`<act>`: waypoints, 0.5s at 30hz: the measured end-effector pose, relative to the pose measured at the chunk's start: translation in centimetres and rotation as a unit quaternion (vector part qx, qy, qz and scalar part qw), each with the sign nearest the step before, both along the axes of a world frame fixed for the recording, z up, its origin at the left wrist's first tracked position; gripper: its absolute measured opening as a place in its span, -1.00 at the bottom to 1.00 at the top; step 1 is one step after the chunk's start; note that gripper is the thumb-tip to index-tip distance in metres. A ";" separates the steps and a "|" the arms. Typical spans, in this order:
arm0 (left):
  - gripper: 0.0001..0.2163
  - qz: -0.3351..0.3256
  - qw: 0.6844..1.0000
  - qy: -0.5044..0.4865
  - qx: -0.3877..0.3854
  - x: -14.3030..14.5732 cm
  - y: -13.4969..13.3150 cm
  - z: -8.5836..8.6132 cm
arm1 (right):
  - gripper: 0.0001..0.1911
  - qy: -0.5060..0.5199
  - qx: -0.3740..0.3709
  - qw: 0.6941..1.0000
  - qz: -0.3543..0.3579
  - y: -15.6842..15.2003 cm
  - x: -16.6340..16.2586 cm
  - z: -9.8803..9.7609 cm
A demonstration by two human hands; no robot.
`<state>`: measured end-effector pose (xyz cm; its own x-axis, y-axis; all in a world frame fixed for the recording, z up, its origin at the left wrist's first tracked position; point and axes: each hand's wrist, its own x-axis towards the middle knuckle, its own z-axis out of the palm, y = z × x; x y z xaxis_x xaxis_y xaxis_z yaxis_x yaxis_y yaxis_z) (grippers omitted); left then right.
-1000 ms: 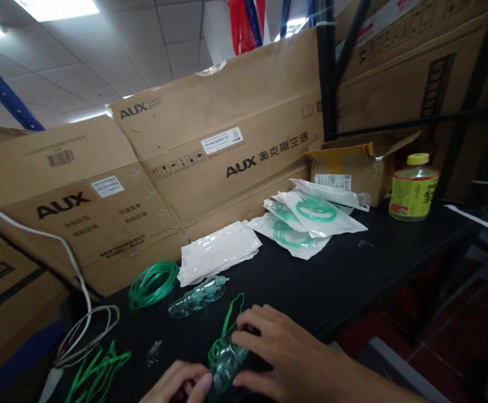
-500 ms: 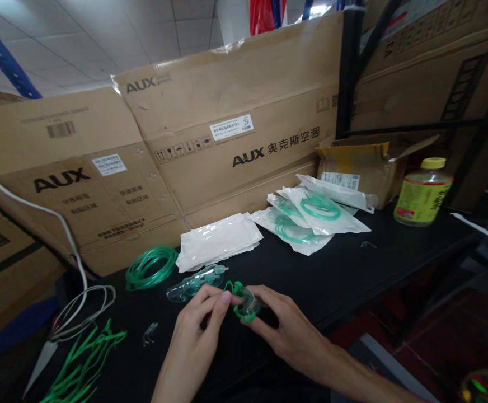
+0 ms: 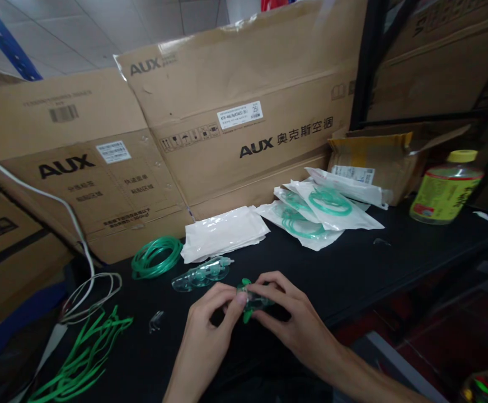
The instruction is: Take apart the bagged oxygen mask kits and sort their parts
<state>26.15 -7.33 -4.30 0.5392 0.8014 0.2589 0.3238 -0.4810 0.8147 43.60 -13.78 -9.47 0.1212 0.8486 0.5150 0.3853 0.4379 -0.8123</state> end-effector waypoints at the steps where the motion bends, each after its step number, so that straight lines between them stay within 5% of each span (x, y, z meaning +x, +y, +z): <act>1: -0.68 -0.003 1.000 -0.008 -0.018 0.1 0.0 0.1 | -0.64 -0.002 -0.002 1.000 -0.001 0.0 0.0 0.0; 7: -0.68 -0.016 0.996 -0.032 -0.084 0.1 0.4 0.0 | -0.65 0.007 -0.057 0.998 -0.018 -0.2 0.1 0.9; 15: -0.68 -0.016 0.998 -0.027 -0.054 0.4 0.4 -0.7 | -0.63 0.042 -0.073 0.996 0.027 0.1 0.6 1.3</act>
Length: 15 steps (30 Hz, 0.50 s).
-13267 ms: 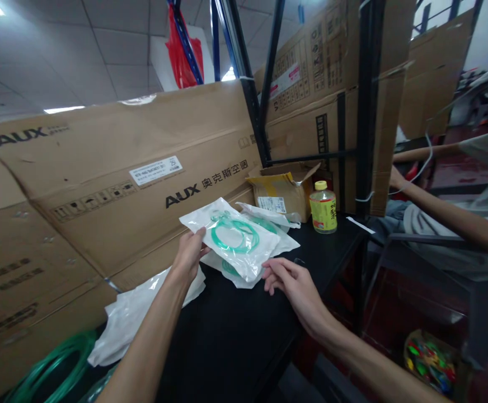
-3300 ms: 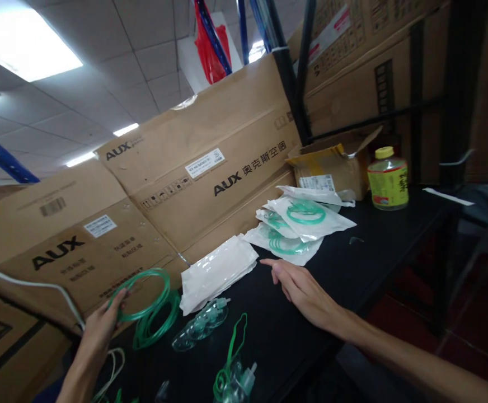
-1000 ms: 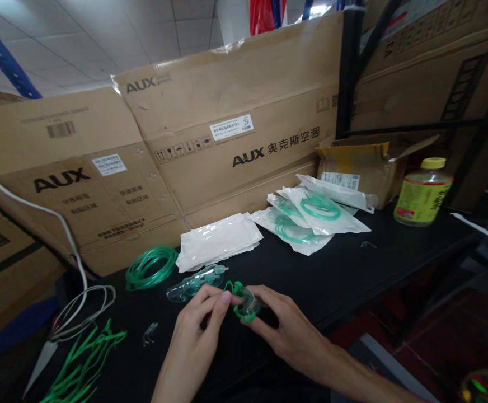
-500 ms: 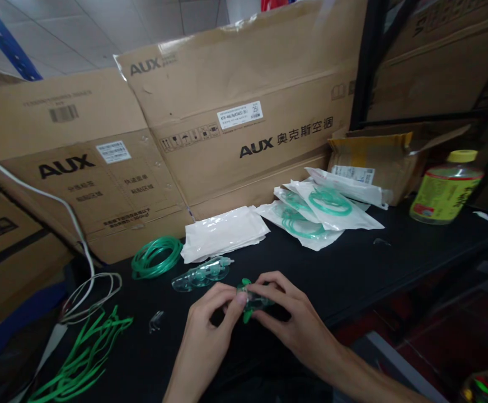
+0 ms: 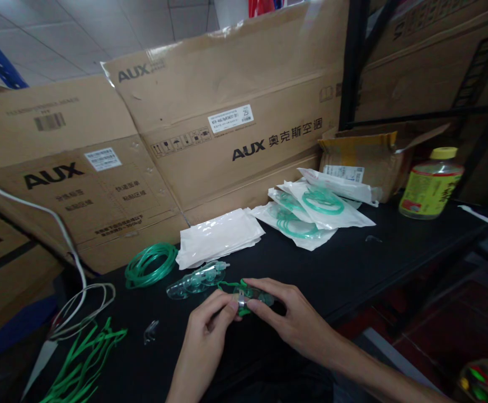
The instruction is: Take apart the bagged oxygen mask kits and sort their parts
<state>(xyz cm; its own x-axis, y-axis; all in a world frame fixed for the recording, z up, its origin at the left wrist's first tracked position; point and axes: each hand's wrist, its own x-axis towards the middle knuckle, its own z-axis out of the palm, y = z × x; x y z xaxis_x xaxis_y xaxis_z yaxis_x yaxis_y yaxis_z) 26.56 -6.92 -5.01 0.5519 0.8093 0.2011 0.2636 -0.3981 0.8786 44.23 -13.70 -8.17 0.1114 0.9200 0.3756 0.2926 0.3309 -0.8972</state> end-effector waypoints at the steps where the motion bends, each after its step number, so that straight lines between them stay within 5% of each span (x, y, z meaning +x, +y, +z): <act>1: -0.69 0.003 1.000 0.004 -0.001 0.0 0.1 -0.1 | -0.62 0.003 -0.005 1.000 -0.004 0.0 0.1 -0.1; 15: -0.67 -0.008 0.998 -0.005 -0.063 -0.1 0.2 -0.6 | -0.67 0.008 -0.017 0.999 -0.045 0.1 -0.4 -0.5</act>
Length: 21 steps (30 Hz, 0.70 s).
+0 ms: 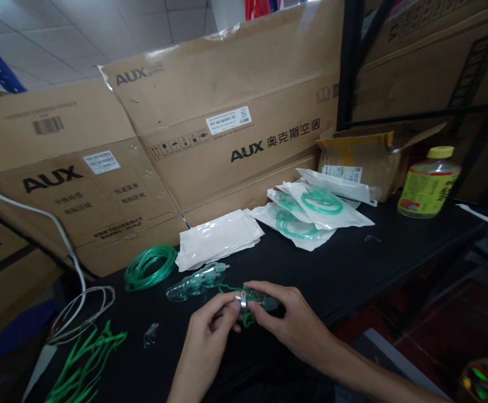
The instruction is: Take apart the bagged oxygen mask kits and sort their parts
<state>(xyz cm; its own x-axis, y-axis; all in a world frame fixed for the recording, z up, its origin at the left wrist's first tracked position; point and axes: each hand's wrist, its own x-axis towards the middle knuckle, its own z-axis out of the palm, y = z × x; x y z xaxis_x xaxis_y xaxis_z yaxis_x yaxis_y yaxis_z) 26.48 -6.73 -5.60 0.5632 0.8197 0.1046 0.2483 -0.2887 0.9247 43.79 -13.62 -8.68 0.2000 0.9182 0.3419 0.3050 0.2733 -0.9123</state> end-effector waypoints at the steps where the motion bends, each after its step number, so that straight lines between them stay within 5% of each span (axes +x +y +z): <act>1: -0.67 0.001 1.000 -0.007 0.005 0.2 -0.1 0.0 | -0.69 0.000 0.006 1.000 0.004 0.0 0.0 0.0; 10: -0.71 0.018 0.998 -0.056 0.009 1.5 -0.6 -0.9 | -0.77 0.027 0.034 0.999 0.009 -0.2 -0.2 0.5; 21: -0.79 0.002 0.998 -0.035 0.054 0.4 -0.7 0.4 | -0.69 0.038 0.020 0.995 0.087 -0.3 0.6 1.0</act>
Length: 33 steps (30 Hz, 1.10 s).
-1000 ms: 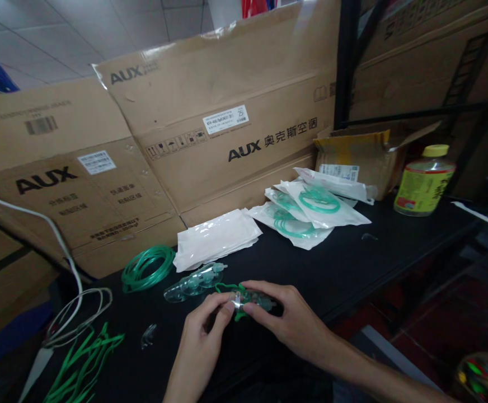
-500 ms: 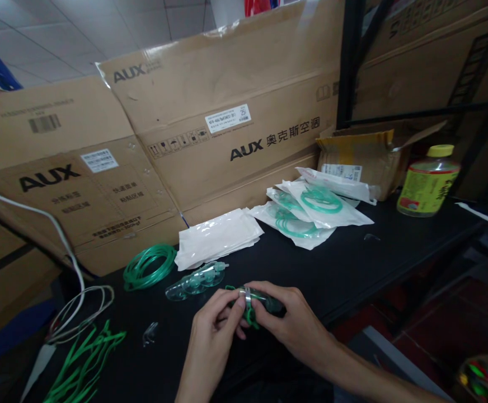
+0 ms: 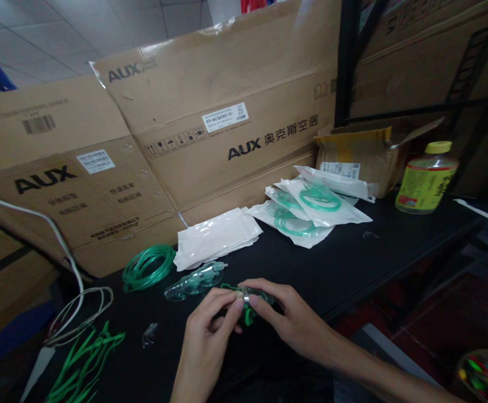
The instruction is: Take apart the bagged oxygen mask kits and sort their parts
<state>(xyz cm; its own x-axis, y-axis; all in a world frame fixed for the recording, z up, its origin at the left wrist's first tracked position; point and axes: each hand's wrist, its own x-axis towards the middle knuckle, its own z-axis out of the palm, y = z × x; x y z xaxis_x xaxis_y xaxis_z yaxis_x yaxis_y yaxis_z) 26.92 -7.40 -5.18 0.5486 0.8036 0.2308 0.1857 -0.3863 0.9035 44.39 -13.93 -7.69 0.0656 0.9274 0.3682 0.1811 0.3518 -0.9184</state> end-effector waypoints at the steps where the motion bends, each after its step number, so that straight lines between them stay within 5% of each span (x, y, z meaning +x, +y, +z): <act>1: -0.79 -0.001 1.000 0.001 -0.002 -0.1 0.1 -0.1 | -0.70 0.011 0.005 1.000 0.009 0.0 0.0 0.0; 10: -0.76 0.025 0.998 -0.012 -0.053 -0.1 0.2 -0.9 | -0.81 0.018 0.010 1.000 -0.023 0.0 -0.4 -0.6; 17: -0.74 0.077 0.997 0.007 0.000 0.5 -0.1 -1.3 | -0.84 0.005 0.005 0.997 -0.071 0.1 -0.4 -0.8; 25: -0.85 0.109 0.979 0.033 0.168 0.6 -1.1 -0.2 | -0.81 0.065 0.001 0.993 -0.094 0.4 -0.4 -0.4; 33: -0.83 0.100 0.981 0.052 0.160 0.9 -1.5 -0.9 | -0.80 0.062 0.015 0.989 -0.133 0.6 -0.6 -1.1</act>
